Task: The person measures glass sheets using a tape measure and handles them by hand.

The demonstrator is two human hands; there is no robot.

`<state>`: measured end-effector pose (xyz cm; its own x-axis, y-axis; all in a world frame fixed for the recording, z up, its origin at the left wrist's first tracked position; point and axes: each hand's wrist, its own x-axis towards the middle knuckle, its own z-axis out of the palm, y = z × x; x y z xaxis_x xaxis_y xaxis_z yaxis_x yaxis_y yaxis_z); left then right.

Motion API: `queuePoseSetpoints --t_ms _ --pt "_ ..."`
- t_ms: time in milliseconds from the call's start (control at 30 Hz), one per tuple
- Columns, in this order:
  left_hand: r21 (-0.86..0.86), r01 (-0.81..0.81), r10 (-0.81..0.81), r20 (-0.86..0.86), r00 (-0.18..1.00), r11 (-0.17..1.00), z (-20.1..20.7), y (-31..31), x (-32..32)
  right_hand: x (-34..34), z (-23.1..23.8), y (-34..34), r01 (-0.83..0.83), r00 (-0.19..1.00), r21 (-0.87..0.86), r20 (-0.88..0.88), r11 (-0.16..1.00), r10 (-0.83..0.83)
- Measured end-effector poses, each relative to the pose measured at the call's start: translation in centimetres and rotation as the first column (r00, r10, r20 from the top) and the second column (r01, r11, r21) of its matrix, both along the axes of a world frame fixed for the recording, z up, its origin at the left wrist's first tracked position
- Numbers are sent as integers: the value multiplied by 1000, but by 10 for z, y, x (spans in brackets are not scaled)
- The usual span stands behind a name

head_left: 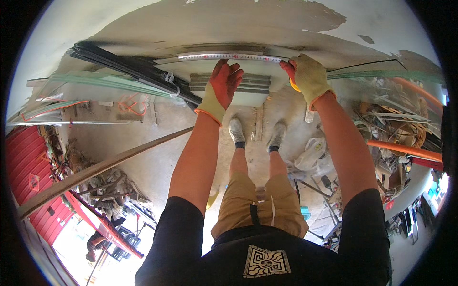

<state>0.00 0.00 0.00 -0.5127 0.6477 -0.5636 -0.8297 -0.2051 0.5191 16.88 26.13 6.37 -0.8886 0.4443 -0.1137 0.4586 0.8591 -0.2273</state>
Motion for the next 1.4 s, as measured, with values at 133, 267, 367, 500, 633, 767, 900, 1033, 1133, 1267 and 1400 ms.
queuePoseSetpoints --t_ms 133,267,367,500,633,767,900,1033,1133,1267,1400 --pt "-28 1 -1 8 1000 1000 8 3 2 -2 3 0 25 1000 -12 4 1000 -25" --pt "-53 5 -5 6 1000 999 13 8 2 -1 1 4 23 1000 -3 -3 1000 -23" --pt "2 31 -31 -1 1000 1000 2 2 -2 -1 2 1 50 998 -31 24 998 -50" --pt "-97 -9 15 53 998 995 -7 -12 0 13 17 -16 9 976 -284 213 959 54" --pt "-130 68 -73 -33 997 989 -17 -35 12 60 -9 -49 88 989 -484 146 871 -19" --pt "-91 100 -115 -175 978 991 -32 -56 14 77 -14 -74 119 989 -532 139 838 -53" --pt "-219 48 -94 -204 975 974 -17 -45 18 99 -8 -86 229 972 -603 183 764 -147" --pt "-464 -6 -175 -347 922 886 4 -24 6 121 5 -85 370 929 -667 269 647 -254" --pt "-690 -305 -609 -724 324 657 21 -4 0 151 9 -84 503 855 -721 336 476 -394" --pt "-586 -558 -764 -628 -146 588 49 24 -14 201 9 -83 566 787 -749 365 345 -498" --pt "-617 -632 -873 -432 -224 468 51 30 -11 274 -14 -86 531 770 -763 255 367 -584"
